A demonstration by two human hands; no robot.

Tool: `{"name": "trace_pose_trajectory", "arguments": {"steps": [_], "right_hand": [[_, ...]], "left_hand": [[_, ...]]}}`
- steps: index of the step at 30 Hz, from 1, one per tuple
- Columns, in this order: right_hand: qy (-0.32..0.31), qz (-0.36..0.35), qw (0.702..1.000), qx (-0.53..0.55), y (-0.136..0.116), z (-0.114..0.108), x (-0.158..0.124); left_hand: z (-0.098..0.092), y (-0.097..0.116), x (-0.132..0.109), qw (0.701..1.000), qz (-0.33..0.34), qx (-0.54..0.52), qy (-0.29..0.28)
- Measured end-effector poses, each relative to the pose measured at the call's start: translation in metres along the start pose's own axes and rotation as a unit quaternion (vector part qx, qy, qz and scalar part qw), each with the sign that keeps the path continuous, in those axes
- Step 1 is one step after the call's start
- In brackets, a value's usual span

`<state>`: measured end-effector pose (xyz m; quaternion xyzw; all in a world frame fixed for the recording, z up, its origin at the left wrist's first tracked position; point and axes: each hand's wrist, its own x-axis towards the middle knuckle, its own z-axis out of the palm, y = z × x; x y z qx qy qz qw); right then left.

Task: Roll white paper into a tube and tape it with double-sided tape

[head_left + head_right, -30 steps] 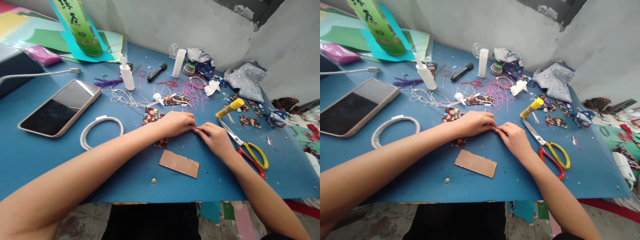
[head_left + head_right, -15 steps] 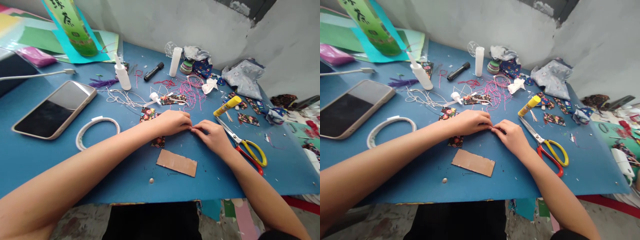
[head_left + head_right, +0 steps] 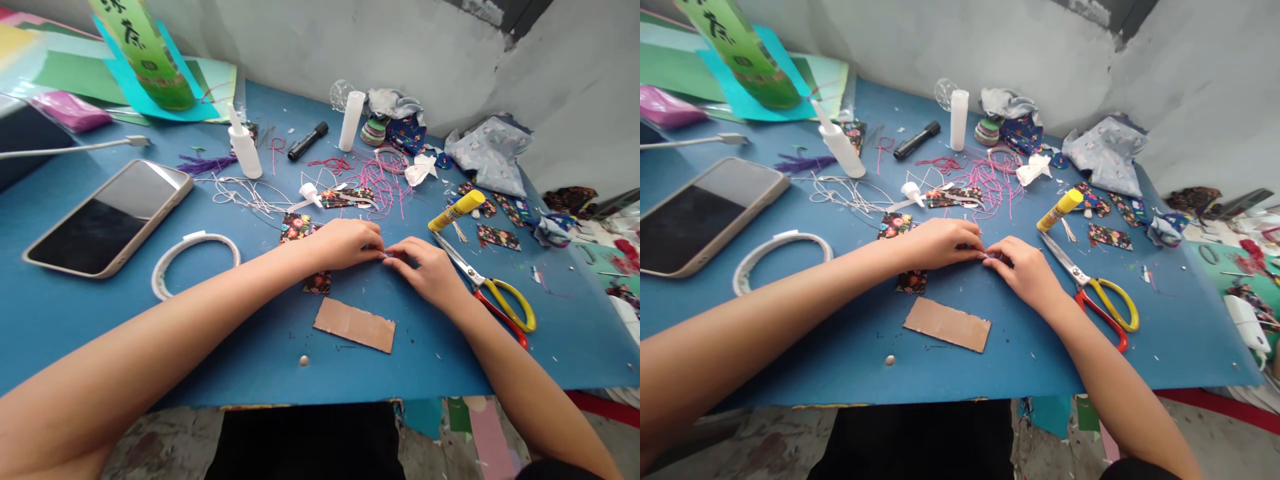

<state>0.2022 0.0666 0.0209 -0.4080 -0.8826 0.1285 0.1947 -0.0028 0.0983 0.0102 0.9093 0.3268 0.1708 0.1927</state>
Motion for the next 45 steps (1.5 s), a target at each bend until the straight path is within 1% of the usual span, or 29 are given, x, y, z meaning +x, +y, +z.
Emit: {"name": "trace_pose_trajectory", "arguments": {"steps": [9,17,23,27,30,34,37,39,42,45], "right_hand": [[-0.012,-0.039,0.999,0.005,0.006,0.001,0.000],[-0.009,-0.055,0.998,0.006,0.012,-0.002,0.001],[-0.012,-0.093,0.996,0.002,0.016,0.000,0.000],[-0.015,-0.126,0.991,-0.031,0.020,0.002,0.002],[-0.009,-0.158,0.985,-0.069,0.024,0.002,0.005],[-0.011,-0.195,0.976,-0.095,0.027,0.001,0.007],[-0.023,-0.184,0.980,-0.067,0.028,0.000,0.007],[-0.030,-0.170,0.985,-0.030,0.029,0.000,0.007],[-0.030,-0.164,0.985,0.032,0.031,0.000,0.007],[-0.025,-0.162,0.985,0.055,0.032,0.002,0.008]], "left_hand": [[-0.001,0.001,-0.001,1.000,0.015,-0.013,0.015],[0.004,0.003,-0.002,0.999,-0.003,0.009,0.039],[0.001,0.001,-0.003,1.000,0.016,-0.001,0.017],[-0.001,-0.001,-0.002,1.000,0.022,-0.014,0.014],[-0.002,0.006,-0.002,1.000,0.002,-0.006,0.005],[-0.003,0.025,0.000,0.998,-0.056,0.039,-0.011],[-0.001,0.033,0.002,0.993,-0.085,0.082,-0.027],[0.001,0.031,0.002,0.993,-0.072,0.087,-0.038],[0.004,0.021,0.003,0.998,-0.039,0.043,-0.019],[0.007,0.012,0.003,0.999,-0.028,-0.012,0.009]]}}
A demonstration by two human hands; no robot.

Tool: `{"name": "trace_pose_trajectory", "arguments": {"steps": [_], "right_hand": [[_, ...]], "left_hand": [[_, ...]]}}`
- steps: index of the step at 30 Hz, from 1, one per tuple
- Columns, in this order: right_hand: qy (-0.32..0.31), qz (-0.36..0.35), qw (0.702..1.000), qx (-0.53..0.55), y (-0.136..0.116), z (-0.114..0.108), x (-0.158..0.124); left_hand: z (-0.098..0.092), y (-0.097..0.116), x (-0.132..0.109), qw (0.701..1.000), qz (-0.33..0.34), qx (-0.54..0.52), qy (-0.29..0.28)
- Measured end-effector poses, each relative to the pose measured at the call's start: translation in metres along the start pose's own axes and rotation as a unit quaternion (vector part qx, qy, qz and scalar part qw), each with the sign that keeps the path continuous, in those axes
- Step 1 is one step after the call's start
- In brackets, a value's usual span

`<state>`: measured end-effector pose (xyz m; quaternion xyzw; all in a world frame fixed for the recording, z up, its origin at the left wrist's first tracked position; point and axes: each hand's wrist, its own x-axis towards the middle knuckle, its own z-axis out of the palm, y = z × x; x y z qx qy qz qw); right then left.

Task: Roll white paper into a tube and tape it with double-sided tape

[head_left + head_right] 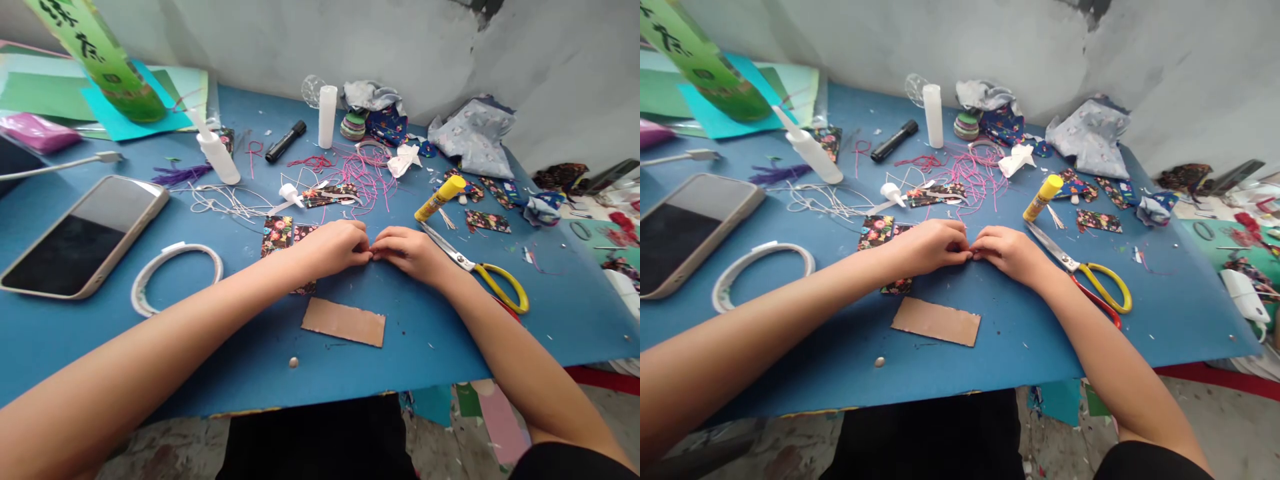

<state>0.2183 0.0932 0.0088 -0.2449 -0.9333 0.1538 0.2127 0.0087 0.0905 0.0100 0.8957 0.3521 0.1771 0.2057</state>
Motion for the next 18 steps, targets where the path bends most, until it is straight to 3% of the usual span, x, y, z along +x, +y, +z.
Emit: {"name": "trace_pose_trajectory", "arguments": {"steps": [12,18], "right_hand": [[-0.040,-0.026,0.993,-0.109,-0.0037,-0.0021,0.0007],[-0.037,0.016,0.999,-0.011,-0.0050,-0.0050,-0.0011]], "left_hand": [[-0.0024,0.0020,-0.0007,1.000,-0.001,-0.017,-0.007],[-0.0017,0.0003,-0.0014,1.000,0.018,-0.021,-0.003]]}}
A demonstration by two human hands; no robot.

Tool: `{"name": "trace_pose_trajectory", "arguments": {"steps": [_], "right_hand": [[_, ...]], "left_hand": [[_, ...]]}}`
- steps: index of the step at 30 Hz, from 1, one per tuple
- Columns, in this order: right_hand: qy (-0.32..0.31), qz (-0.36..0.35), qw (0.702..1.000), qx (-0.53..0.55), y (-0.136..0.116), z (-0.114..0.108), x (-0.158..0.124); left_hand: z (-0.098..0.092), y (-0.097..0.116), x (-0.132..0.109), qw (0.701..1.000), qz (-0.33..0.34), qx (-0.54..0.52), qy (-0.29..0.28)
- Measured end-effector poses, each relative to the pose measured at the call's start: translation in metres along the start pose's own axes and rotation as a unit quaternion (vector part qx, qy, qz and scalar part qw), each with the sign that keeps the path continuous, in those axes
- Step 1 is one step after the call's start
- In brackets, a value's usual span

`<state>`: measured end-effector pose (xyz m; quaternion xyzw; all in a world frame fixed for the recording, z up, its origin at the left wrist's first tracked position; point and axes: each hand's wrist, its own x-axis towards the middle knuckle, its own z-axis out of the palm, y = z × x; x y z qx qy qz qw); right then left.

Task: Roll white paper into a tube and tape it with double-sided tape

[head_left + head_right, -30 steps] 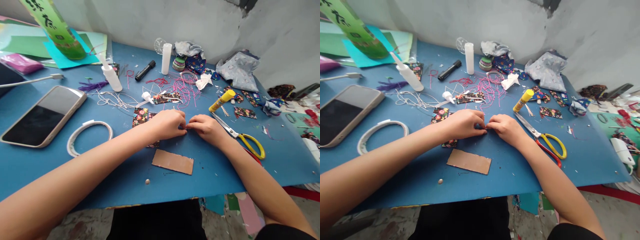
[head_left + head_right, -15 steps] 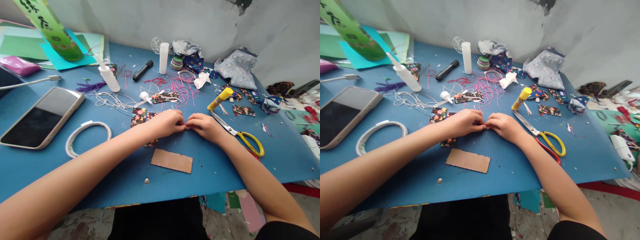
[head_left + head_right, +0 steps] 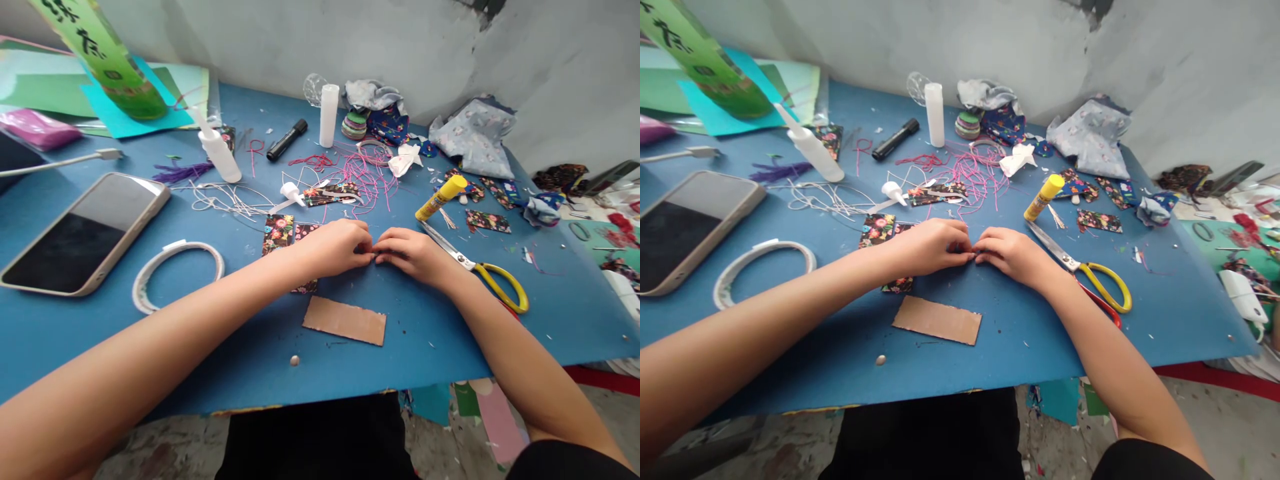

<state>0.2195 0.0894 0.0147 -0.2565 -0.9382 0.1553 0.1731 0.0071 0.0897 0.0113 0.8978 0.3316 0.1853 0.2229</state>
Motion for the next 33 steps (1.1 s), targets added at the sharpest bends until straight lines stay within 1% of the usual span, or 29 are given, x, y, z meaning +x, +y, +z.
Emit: {"name": "trace_pose_trajectory", "arguments": {"steps": [3,7,11,14,17,20,25,33], "right_hand": [[0.010,-0.001,1.000,0.011,0.000,0.001,0.000],[0.008,-0.016,1.000,-0.017,-0.002,0.001,0.001],[0.004,-0.023,0.999,-0.046,-0.002,0.002,0.002],[0.001,-0.016,0.999,-0.046,-0.002,0.002,0.001],[0.005,0.001,1.000,-0.019,-0.002,0.001,-0.001],[0.011,0.003,1.000,0.009,-0.002,0.000,-0.001],[0.010,0.002,1.000,0.004,-0.003,0.001,-0.001],[0.006,0.001,1.000,-0.017,-0.001,0.002,-0.003]], "left_hand": [[-0.002,0.002,0.000,1.000,0.003,0.002,-0.004],[-0.005,0.005,0.000,1.000,-0.003,0.016,-0.010],[-0.003,0.008,-0.001,1.000,-0.020,0.021,0.004],[0.000,0.010,-0.001,0.999,-0.028,0.028,0.005],[0.000,0.012,0.000,0.999,-0.013,0.034,-0.006],[-0.001,0.011,0.000,0.999,-0.003,0.038,-0.009],[-0.002,0.007,-0.002,0.999,0.019,0.043,-0.010],[-0.001,0.010,-0.001,0.999,-0.015,0.043,-0.001]]}}
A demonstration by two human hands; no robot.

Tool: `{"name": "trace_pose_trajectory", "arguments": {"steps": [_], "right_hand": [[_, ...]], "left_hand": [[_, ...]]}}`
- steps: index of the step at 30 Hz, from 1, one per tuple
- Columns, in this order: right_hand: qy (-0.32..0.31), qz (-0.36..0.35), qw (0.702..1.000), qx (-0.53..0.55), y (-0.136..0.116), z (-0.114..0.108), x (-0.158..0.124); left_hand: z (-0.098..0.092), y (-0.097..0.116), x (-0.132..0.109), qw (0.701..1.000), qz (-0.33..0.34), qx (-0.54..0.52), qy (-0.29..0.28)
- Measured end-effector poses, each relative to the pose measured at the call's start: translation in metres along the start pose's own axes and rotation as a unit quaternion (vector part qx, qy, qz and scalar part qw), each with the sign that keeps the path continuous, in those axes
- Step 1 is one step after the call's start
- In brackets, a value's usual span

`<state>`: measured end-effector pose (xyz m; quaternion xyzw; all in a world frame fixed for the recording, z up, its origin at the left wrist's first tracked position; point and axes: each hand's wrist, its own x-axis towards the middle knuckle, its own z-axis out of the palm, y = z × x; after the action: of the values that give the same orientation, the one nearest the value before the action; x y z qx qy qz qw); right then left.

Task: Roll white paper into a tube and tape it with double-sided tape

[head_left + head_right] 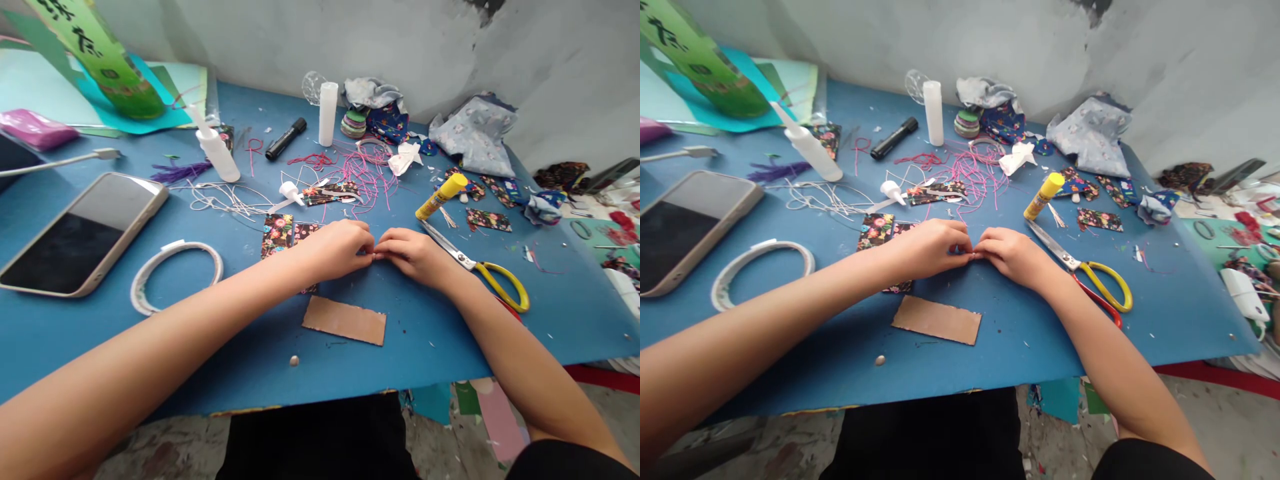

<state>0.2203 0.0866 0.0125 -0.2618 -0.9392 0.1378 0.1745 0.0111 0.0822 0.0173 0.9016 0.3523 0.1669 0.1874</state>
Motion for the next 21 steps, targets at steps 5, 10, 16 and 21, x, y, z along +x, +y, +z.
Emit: {"name": "trace_pose_trajectory", "arguments": {"steps": [5,10,16,21], "right_hand": [[0.000,0.016,1.000,0.025,0.0006,-0.0010,-0.0006],[0.006,0.020,0.999,0.032,0.0003,-0.0009,0.0002],[0.017,0.020,1.000,-0.010,0.0007,-0.0016,0.0010],[0.013,0.005,1.000,-0.025,0.0012,-0.0042,-0.0008]], "left_hand": [[0.0012,-0.0013,0.0010,1.000,0.007,-0.007,0.003],[0.0005,-0.0031,0.0008,1.000,0.013,-0.003,-0.003],[-0.0003,-0.0001,0.0003,1.000,-0.014,0.021,-0.002],[-0.0001,0.0026,0.0000,1.000,-0.018,0.024,-0.007]]}}
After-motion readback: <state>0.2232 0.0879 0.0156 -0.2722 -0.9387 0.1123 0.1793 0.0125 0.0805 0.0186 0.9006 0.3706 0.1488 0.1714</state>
